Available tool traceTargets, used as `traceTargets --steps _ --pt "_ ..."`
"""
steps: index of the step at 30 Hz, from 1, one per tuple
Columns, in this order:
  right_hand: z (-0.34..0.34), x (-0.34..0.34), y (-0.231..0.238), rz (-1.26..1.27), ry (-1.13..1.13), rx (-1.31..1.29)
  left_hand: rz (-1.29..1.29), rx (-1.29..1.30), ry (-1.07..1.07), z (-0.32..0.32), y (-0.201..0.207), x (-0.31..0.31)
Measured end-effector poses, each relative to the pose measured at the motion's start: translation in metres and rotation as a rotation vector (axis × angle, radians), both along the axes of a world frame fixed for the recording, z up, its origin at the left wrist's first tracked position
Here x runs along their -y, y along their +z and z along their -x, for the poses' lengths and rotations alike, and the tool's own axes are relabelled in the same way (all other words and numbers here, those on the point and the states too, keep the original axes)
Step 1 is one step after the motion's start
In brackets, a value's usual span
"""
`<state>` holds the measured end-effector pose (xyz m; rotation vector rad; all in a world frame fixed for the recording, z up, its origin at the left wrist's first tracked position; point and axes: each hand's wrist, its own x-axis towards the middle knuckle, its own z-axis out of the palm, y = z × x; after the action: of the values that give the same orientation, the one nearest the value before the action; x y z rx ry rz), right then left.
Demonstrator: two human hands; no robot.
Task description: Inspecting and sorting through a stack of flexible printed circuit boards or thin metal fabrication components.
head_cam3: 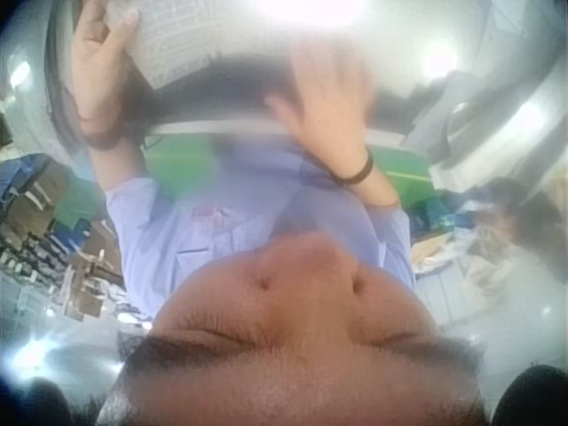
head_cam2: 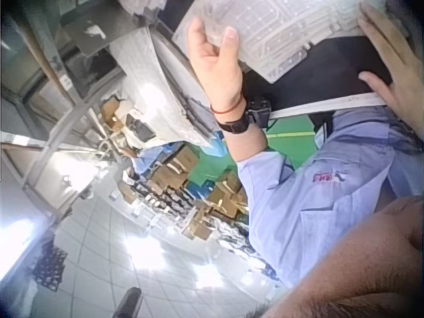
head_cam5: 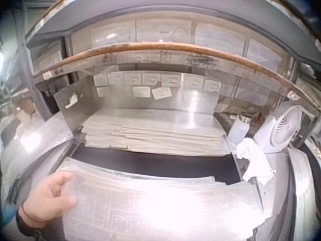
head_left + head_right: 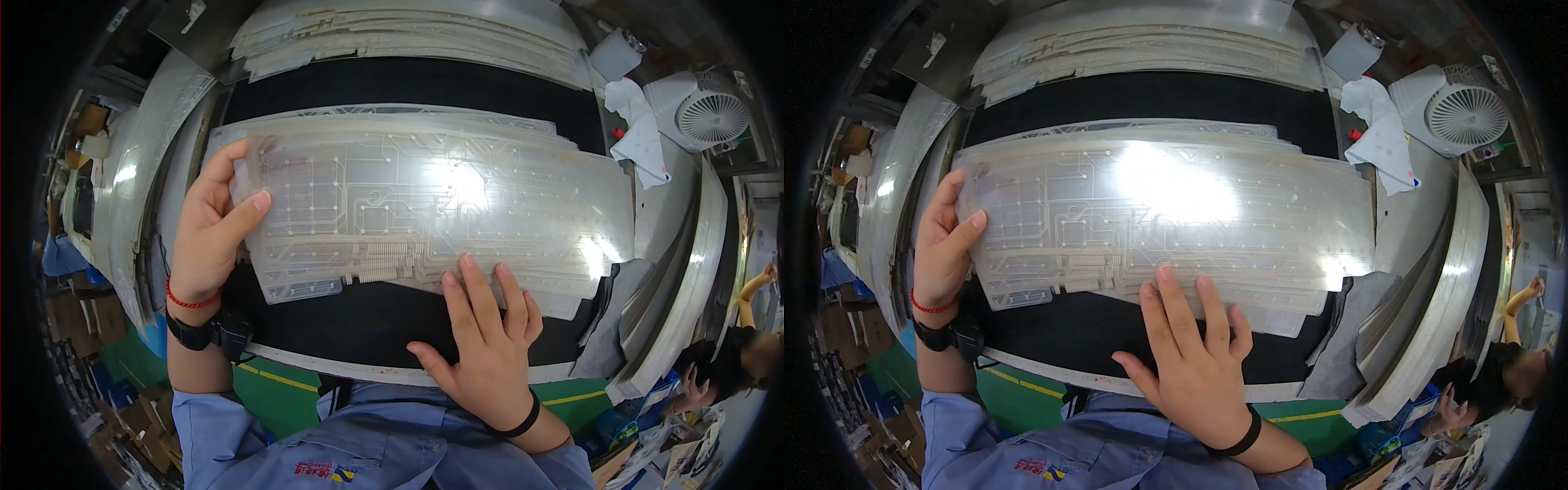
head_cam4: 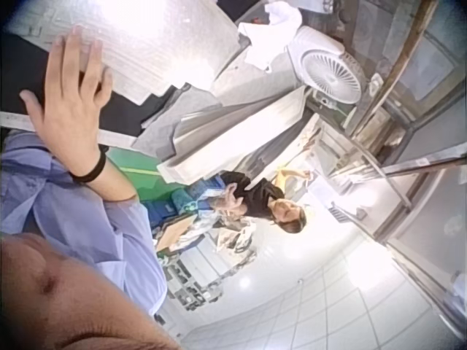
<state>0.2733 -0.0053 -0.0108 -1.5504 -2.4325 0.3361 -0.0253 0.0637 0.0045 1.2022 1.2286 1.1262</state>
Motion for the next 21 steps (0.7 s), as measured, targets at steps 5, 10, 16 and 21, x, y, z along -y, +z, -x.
traceTargets --steps 5,10,16,21 --pt "-0.001 0.0 0.0 0.0 0.0 -0.004 0.005 -0.012 0.005 -0.001 0.0 -0.001" --pt "-0.002 -0.001 0.0 -0.006 0.027 -0.011 0.004 -0.026 0.009 0.0 -0.001 0.0" --pt "-0.003 0.001 0.002 -0.031 0.014 -0.08 -0.048 -0.075 0.025 0.002 -0.001 0.004" --pt "-0.011 0.004 -0.003 -0.087 -0.024 -0.25 -0.061 -0.098 0.039 0.004 -0.002 0.004"
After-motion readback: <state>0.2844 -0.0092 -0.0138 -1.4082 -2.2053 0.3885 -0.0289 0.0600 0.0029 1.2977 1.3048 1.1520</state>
